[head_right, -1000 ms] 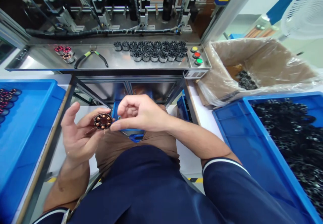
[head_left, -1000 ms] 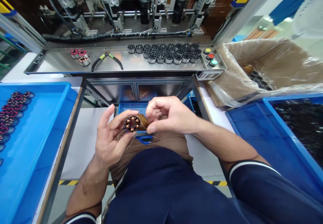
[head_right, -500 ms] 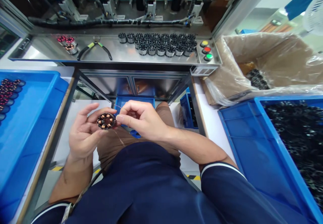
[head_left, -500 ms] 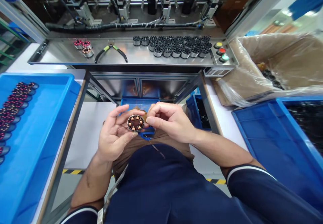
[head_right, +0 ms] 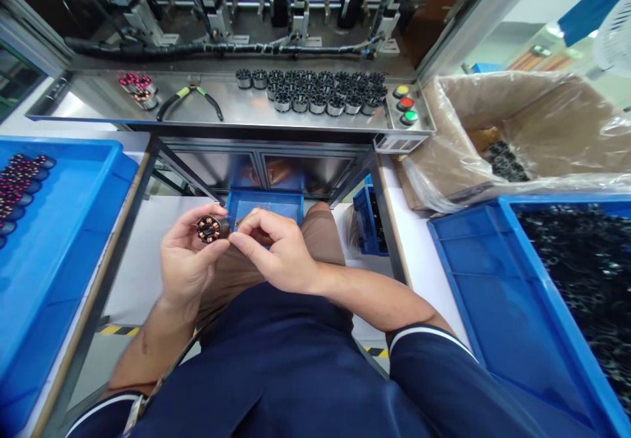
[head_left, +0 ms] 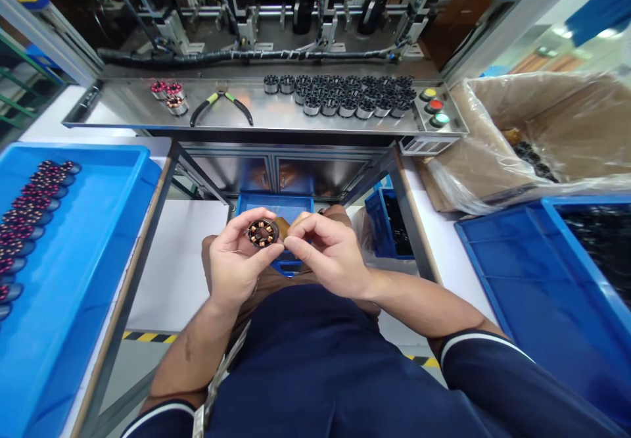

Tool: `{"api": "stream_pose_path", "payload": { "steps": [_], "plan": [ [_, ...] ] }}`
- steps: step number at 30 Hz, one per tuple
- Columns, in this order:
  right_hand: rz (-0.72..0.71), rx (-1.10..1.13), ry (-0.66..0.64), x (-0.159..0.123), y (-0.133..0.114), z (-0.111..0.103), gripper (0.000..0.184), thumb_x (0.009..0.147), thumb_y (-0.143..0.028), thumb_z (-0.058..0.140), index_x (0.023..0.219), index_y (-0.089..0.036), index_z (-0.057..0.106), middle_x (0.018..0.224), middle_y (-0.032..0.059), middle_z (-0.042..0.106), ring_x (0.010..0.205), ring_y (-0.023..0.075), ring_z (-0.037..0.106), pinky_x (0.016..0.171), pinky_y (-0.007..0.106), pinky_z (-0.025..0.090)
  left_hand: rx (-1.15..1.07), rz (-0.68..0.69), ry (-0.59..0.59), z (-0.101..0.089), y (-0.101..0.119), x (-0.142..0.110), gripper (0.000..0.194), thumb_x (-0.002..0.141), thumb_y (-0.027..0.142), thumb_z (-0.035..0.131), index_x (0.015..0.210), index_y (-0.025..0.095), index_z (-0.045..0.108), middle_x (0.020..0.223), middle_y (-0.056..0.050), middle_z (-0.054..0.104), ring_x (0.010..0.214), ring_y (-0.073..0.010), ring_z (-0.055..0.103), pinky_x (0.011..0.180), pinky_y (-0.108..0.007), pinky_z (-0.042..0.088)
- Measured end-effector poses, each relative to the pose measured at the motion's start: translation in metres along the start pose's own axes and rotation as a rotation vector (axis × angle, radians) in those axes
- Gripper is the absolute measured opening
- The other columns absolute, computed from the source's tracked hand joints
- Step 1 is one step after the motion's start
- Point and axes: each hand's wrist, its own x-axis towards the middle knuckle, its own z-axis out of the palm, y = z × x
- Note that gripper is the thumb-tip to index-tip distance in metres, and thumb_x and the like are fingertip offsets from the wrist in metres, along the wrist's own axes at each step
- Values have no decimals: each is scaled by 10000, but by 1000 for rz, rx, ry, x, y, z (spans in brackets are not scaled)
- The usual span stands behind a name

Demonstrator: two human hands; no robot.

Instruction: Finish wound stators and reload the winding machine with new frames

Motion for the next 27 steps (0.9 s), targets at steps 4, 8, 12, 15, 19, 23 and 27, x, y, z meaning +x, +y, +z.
{"api": "stream_pose_path", "payload": {
  "steps": [4,8,12,15,19,23,27],
  "plan": [
    [126,110,6,-1,7,-2,336,892,-469,715,757,-194,577,712,-19,559,635,110,509,616,262,434,126,135,35,1,7,-4,513,685,158,882,1155,236,693,1047,-32,766,941,-153,744,800,-237,631],
    [93,152,-82,5,9,-4,400,759,-496,841,865,-193,603,864,8,590,809,142,560,755,282,480,344,289,13,-2,14,-8,474,671,136,884,1103,216,709,1038,-34,771,967,-195,750,837,-315,647],
    [94,227,-171,8,5,-1,402,808,-519,794,822,-189,564,857,0,553,819,139,541,804,296,480,467,352,-14,-4,16,-11,478,671,149,884,1109,233,709,1023,-29,769,969,-219,751,833,-371,660],
    [147,298,-150,6,5,4,404,853,-536,742,786,-187,551,818,-7,533,793,135,508,794,296,468,516,349,3,-5,15,-12,480,664,159,888,1101,242,709,1022,-25,767,956,-216,752,834,-385,664],
    [241,336,-39,-3,11,8,400,861,-543,724,799,-189,548,807,-11,543,786,132,508,766,278,453,492,302,2,-6,15,-12,472,670,176,885,1102,230,703,1015,-28,763,942,-210,752,834,-383,664],
    [264,331,13,-5,18,5,411,851,-568,724,846,-190,564,850,-4,562,799,127,530,768,275,460,479,288,-22,-7,16,-10,485,663,152,883,1110,223,709,1009,-28,766,940,-206,753,848,-375,660],
    [166,312,-55,3,16,-2,438,751,-511,840,921,-194,590,912,1,579,810,128,552,771,277,478,528,310,-50,-9,14,-8,499,663,152,885,1121,243,709,1020,-24,769,941,-208,754,850,-376,659]
  ]
}}
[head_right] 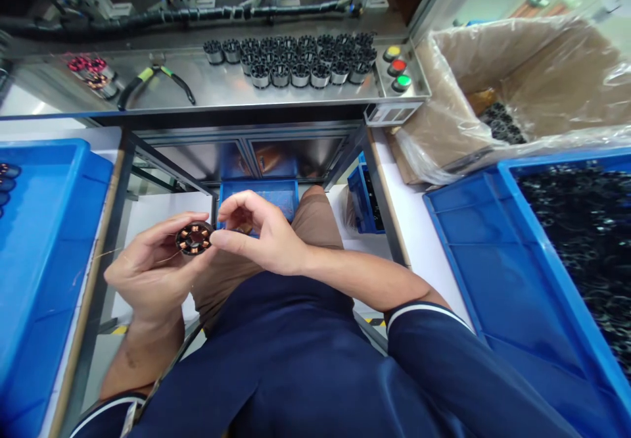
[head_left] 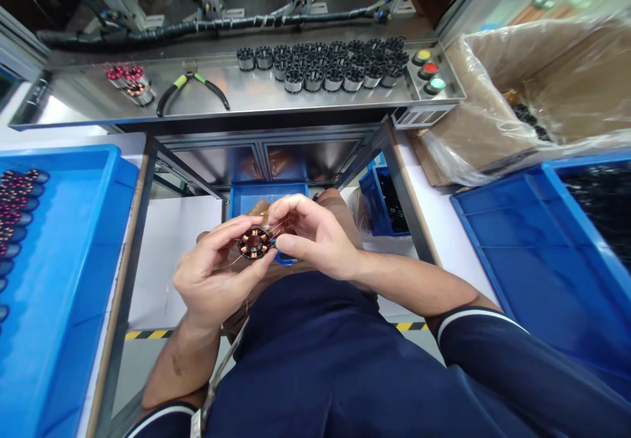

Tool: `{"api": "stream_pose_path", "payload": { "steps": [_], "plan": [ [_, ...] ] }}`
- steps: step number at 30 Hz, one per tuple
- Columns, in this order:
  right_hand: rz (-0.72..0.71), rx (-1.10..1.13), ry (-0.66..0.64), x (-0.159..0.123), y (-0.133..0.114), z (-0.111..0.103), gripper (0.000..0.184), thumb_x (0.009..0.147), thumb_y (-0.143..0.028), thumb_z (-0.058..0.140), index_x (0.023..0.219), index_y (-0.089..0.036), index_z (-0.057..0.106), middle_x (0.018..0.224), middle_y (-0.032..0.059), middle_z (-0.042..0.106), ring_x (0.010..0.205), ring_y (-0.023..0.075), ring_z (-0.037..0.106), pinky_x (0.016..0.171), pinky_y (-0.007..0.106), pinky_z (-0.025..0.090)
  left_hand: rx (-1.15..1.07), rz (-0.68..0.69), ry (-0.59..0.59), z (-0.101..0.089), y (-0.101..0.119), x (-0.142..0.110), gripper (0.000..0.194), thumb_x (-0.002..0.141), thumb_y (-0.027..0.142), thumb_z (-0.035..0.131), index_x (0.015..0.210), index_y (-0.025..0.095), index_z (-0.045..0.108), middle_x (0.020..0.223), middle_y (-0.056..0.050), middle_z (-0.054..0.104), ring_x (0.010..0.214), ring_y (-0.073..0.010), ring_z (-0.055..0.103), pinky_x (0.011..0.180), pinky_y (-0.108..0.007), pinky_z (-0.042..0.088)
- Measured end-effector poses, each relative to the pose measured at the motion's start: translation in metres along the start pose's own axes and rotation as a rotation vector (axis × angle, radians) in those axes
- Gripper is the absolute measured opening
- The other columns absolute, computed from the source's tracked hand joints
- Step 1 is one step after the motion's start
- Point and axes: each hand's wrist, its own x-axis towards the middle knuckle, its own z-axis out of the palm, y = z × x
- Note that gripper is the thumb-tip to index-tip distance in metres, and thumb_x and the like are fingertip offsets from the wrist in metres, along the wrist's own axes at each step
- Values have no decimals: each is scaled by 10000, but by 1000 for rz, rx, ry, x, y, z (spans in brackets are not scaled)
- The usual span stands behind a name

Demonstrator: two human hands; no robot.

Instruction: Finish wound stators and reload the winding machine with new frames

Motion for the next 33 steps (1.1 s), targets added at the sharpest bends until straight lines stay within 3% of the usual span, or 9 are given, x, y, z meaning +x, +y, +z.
{"api": "stream_pose_path", "payload": {
  "steps": [6,13,20,26,33],
  "plan": [
    [-202,-154,-23,6,-8,-3,286,882,-419,749,773,-176,645,809,7,608,786,131,572,771,292,468,51,40,-23,-1,-1,-1,533,660,126,884,1147,260,716,1032,-18,776,959,-207,749,853,-359,650],
    [-329,-220,-29,5,-14,-7,250,888,-330,758,730,-167,653,746,-11,608,724,111,561,715,275,449,-26,-77,-58,-3,6,1,544,647,91,881,1144,247,728,1054,-24,785,953,-189,754,848,-311,650],
    [-92,-57,57,7,-13,-4,354,798,-462,820,693,-162,664,725,-13,617,695,104,553,682,262,445,-237,-111,-80,0,7,8,552,635,56,877,1132,256,743,1039,-2,792,961,-165,755,868,-254,633],
    [86,165,18,0,-5,1,361,657,-373,929,834,-169,689,773,-29,641,719,99,583,694,241,477,-263,-172,3,0,6,13,484,663,69,859,1099,251,752,1003,-2,793,900,-148,756,828,-245,628],
    [-104,-6,109,0,-7,5,319,787,-428,836,706,-160,681,704,-18,634,680,94,554,678,245,443,-213,-232,1,-1,8,12,445,651,156,892,1069,221,756,991,-34,794,903,-184,761,792,-276,640]
  ]
}}
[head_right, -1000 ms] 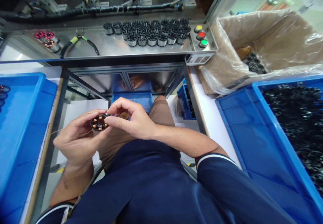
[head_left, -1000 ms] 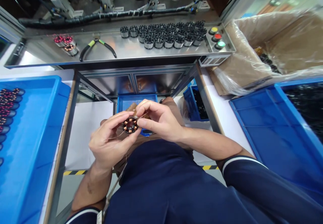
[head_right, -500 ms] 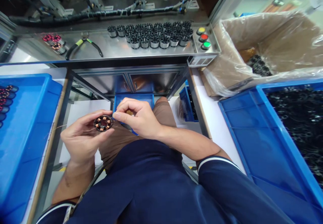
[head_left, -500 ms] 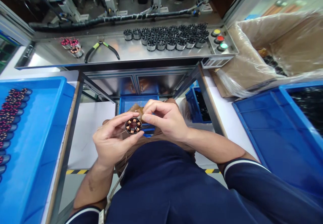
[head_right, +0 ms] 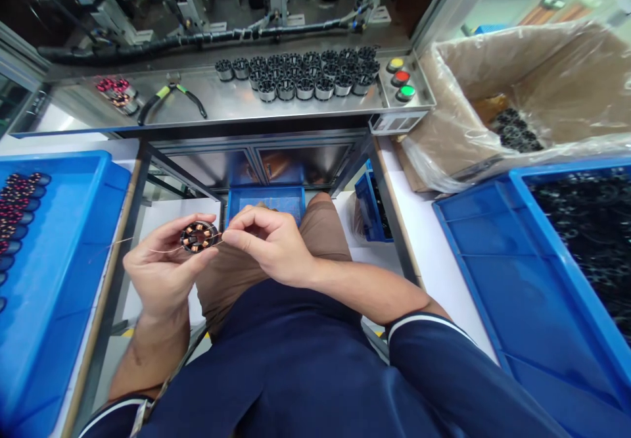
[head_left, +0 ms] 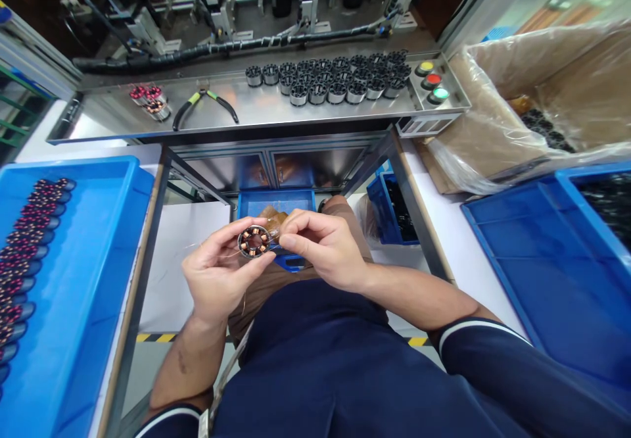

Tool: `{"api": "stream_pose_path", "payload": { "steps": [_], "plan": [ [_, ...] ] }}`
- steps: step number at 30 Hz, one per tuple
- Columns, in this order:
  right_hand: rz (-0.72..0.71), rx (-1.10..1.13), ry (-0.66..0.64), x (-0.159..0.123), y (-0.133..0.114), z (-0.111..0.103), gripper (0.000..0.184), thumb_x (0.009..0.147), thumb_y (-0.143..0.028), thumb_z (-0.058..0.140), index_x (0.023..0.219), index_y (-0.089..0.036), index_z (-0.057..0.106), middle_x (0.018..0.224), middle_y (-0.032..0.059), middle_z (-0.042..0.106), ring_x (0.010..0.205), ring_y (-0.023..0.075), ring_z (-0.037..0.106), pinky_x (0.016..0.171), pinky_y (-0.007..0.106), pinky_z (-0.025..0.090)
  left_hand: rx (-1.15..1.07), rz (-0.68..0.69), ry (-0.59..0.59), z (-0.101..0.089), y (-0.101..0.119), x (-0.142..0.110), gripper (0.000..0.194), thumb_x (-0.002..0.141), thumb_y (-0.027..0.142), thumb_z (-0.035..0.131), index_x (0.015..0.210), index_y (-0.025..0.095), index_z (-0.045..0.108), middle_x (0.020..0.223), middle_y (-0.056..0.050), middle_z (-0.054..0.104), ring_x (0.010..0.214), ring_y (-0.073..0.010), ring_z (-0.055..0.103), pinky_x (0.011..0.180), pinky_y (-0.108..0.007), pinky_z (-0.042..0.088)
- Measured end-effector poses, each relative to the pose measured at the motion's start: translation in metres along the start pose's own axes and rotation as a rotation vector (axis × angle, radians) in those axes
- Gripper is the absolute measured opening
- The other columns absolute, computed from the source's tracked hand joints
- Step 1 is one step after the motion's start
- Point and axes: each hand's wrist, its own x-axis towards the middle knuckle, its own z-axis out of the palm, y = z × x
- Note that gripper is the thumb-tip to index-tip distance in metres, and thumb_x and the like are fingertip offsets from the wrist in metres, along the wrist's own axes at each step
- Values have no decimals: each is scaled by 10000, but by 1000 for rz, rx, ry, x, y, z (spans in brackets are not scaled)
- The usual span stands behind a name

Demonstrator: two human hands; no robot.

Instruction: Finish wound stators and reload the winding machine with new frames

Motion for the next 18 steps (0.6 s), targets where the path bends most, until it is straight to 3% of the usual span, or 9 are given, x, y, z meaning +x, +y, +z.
{"api": "stream_pose_path", "payload": {
  "steps": [4,7,18],
  "plan": [
    [84,3,45,-1,-2,0,348,733,-455,868,690,-163,682,673,-24,630,637,90,542,641,240,441,11,27,-22,-2,-2,-2,481,663,112,873,1109,243,749,1007,-20,794,928,-175,759,787,-259,642],
    [159,72,-3,0,-2,1,358,685,-471,893,743,-170,707,726,-10,666,679,110,589,661,252,473,23,83,-35,-3,-3,-1,537,651,68,865,1137,261,741,1018,-5,793,904,-157,760,792,-243,641],
    [67,-107,19,-1,-13,-1,396,790,-513,808,685,-159,665,652,-12,626,598,93,538,579,239,432,189,158,-77,-5,-6,-3,483,694,130,847,1149,238,725,1058,-38,788,950,-194,762,823,-296,656]
  ]
}}
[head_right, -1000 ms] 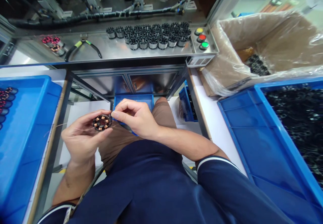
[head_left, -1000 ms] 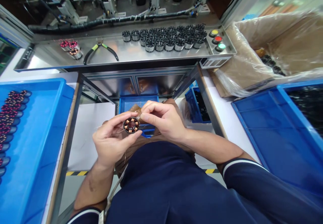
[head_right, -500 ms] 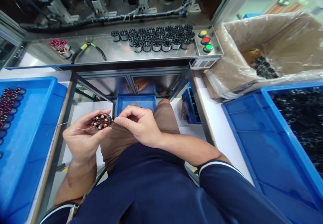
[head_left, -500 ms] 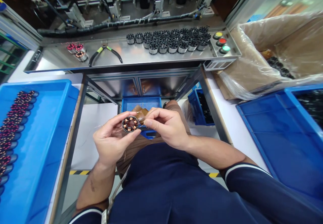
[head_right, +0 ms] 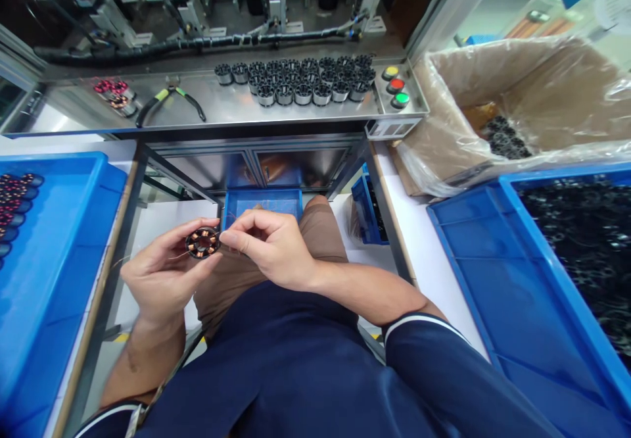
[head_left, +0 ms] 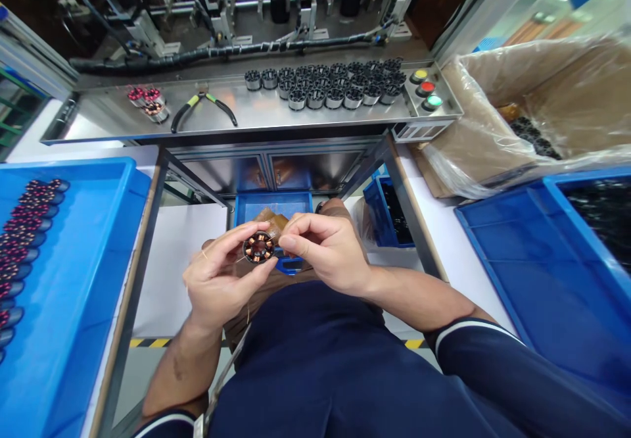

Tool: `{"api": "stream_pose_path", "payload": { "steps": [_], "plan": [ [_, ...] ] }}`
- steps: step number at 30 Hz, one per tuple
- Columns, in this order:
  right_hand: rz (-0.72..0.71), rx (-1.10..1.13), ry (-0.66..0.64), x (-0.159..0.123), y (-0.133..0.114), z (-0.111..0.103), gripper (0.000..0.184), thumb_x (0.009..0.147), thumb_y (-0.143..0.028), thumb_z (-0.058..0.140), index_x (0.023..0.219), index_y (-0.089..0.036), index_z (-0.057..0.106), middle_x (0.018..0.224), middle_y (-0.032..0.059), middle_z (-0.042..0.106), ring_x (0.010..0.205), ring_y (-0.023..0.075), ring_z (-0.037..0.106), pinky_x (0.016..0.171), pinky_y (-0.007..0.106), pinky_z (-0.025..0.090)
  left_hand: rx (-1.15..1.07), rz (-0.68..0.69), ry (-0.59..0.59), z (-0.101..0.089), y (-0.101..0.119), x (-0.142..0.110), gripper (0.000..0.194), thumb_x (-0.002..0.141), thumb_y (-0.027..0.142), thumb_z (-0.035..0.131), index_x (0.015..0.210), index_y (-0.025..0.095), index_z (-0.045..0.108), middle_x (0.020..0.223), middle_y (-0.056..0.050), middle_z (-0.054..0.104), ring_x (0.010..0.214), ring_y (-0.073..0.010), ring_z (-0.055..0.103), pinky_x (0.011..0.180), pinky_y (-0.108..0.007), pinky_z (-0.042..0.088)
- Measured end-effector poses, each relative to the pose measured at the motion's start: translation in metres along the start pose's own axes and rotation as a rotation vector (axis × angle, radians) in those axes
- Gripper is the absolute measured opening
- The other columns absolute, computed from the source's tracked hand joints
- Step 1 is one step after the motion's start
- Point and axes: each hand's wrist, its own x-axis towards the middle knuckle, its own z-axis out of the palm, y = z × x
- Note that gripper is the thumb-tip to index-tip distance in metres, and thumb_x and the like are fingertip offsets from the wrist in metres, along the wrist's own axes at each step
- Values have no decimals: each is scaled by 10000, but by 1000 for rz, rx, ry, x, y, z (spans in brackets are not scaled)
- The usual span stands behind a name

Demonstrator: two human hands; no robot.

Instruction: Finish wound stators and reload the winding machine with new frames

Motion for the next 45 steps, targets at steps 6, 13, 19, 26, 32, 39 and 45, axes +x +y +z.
{"api": "stream_pose_path", "payload": {
  "steps": [6,13,19,26,32,39,45],
  "plan": [
    [-354,-169,-132,3,11,-9,126,904,-289,731,870,-172,700,795,28,682,727,133,617,672,273,513,-160,-77,-7,-4,5,3,443,716,121,802,1144,211,724,992,-50,797,862,-187,769,803,-296,653],
    [-728,-356,-231,14,6,-12,209,883,-141,739,1082,-194,700,903,47,683,827,150,646,753,301,552,-236,-103,-54,-6,12,5,412,706,131,801,1106,218,754,951,-56,801,822,-194,774,778,-277,651],
    [-764,-386,-231,13,5,-9,159,898,-77,685,1005,-191,715,868,40,676,804,143,643,749,303,551,-249,-113,-100,-8,13,5,406,712,123,796,1104,220,756,955,-52,802,829,-188,774,790,-261,645],
    [-615,-267,-70,3,10,-2,67,873,-145,715,819,-180,695,733,20,651,681,133,624,635,281,525,-246,-92,-70,-4,12,4,438,720,84,780,1132,226,736,973,-33,799,824,-162,767,786,-244,638],
    [-575,-200,-20,-5,9,4,77,846,-163,749,783,-194,719,715,20,671,648,137,635,630,287,545,-59,-51,96,1,6,-3,438,710,146,813,1135,216,733,1000,-53,793,823,-183,763,777,-299,644],
    [-657,-207,-87,-4,15,5,130,838,-92,737,897,-206,757,758,29,693,694,144,665,662,281,565,-89,-76,108,0,10,1,399,701,189,833,1090,207,747,974,-56,796,796,-181,764,737,-275,644],
    [-679,-255,-218,15,6,-16,325,823,-245,825,1136,-235,740,1017,72,689,937,184,659,806,345,581,-513,-308,-111,-4,16,8,322,738,302,837,1038,214,761,908,-84,798,779,-225,776,719,-307,660]
  ]
}}
